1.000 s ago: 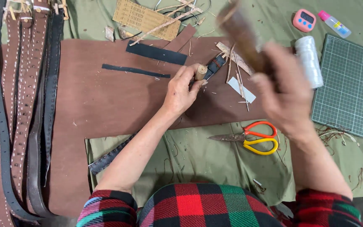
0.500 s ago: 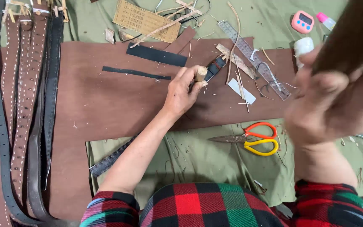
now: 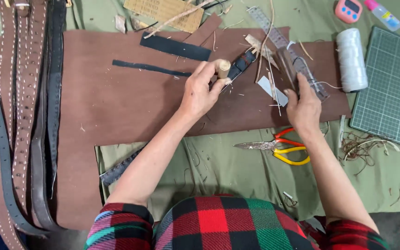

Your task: Assembling a leather belt by attaching the buckle and trimming excess thread

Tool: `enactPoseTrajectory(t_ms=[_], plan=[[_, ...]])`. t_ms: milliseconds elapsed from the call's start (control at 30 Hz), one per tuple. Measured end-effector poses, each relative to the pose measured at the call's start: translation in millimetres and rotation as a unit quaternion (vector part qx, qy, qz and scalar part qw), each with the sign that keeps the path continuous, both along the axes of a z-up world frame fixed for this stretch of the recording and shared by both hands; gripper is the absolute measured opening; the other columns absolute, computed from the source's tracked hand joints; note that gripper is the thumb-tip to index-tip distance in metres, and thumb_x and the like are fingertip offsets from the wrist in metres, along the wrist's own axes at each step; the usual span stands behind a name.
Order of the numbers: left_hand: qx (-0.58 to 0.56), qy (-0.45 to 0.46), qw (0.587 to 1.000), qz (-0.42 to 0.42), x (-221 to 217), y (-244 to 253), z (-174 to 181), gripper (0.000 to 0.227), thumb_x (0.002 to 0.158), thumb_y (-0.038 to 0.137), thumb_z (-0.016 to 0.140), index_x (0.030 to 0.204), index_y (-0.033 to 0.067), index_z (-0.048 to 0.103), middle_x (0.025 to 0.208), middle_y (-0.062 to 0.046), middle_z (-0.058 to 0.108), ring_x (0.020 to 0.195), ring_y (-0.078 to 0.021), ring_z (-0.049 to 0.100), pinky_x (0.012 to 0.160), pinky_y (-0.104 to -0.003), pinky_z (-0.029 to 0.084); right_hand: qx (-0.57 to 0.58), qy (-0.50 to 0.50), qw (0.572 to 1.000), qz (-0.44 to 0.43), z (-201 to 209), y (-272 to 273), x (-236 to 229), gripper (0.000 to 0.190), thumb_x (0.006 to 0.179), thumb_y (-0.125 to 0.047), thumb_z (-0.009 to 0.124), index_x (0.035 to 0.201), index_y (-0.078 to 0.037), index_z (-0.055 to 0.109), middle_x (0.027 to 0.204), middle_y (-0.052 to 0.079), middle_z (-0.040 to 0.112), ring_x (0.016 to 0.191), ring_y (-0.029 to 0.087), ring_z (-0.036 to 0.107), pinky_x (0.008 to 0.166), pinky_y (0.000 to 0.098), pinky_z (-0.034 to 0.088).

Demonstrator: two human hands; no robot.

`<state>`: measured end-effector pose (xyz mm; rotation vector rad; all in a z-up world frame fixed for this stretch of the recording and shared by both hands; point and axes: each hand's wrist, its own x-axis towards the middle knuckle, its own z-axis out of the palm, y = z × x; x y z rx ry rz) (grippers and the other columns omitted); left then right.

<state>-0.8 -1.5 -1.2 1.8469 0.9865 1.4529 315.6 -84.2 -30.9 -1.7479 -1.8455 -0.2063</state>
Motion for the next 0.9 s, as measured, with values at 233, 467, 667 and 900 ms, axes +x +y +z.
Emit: enactPoseTrajectory(t_ms=[233, 467, 667, 900], plan=[[0.002, 0.000, 1.000, -0.011, 1.3, -3.9, 3.3, 0.030, 0.086, 0.010, 0.084, 0.112, 0.0100, 0.069, 0.093, -0.006, 0.066, 0.093, -0.0305, 0.073, 0.078, -0.040, 0.062, -0.019, 0.078, 0.990, 0.116, 100.6, 14.4, -68.4, 0.046, 0.099, -0.008, 0.080, 0.143, -0.004, 0.067, 0.120, 0.023, 0.063, 0.105, 0.053, 0.066, 0.085, 0.0578, 0.056], [0.001, 0.086, 0.996, 0.012, -6.5, -19.6, -1.7, 0.035, 0.089, 0.003, 0.075, 0.121, 0.0051, 0.062, 0.109, -0.013, 0.065, 0.100, -0.0359, 0.069, 0.082, -0.046, 0.057, -0.131, 0.118, 0.920, 0.350, 129.8, 44.4, -151.7, 0.043, 0.106, -0.002, 0.053, 0.148, -0.014, 0.052, 0.144, 0.023, 0.051, 0.132, 0.043, 0.056, 0.106, 0.0483, 0.048], [0.068, 0.282, 0.951, 0.110, -13.5, -32.1, -59.7, 0.020, 0.092, 0.016, 0.072, 0.112, 0.0189, 0.074, 0.098, -0.002, 0.061, 0.092, -0.0253, 0.065, 0.077, -0.035, 0.058, -0.080, 0.123, 0.930, 0.336, 116.8, 39.4, -142.1, 0.030, 0.107, -0.008, 0.060, 0.137, -0.011, 0.065, 0.127, 0.020, 0.067, 0.114, 0.041, 0.069, 0.096, 0.0513, 0.057], [0.076, 0.336, 0.934, 0.099, -15.8, -32.8, -62.9, 0.019, 0.095, 0.018, 0.066, 0.113, 0.0230, 0.074, 0.096, -0.002, 0.055, 0.090, -0.0272, 0.059, 0.073, -0.034, 0.056, -0.010, 0.115, 0.964, 0.240, 97.3, 26.1, -122.0, 0.034, 0.100, -0.024, 0.079, 0.130, -0.009, 0.074, 0.110, 0.011, 0.075, 0.096, 0.031, 0.075, 0.085, 0.0410, 0.061]])
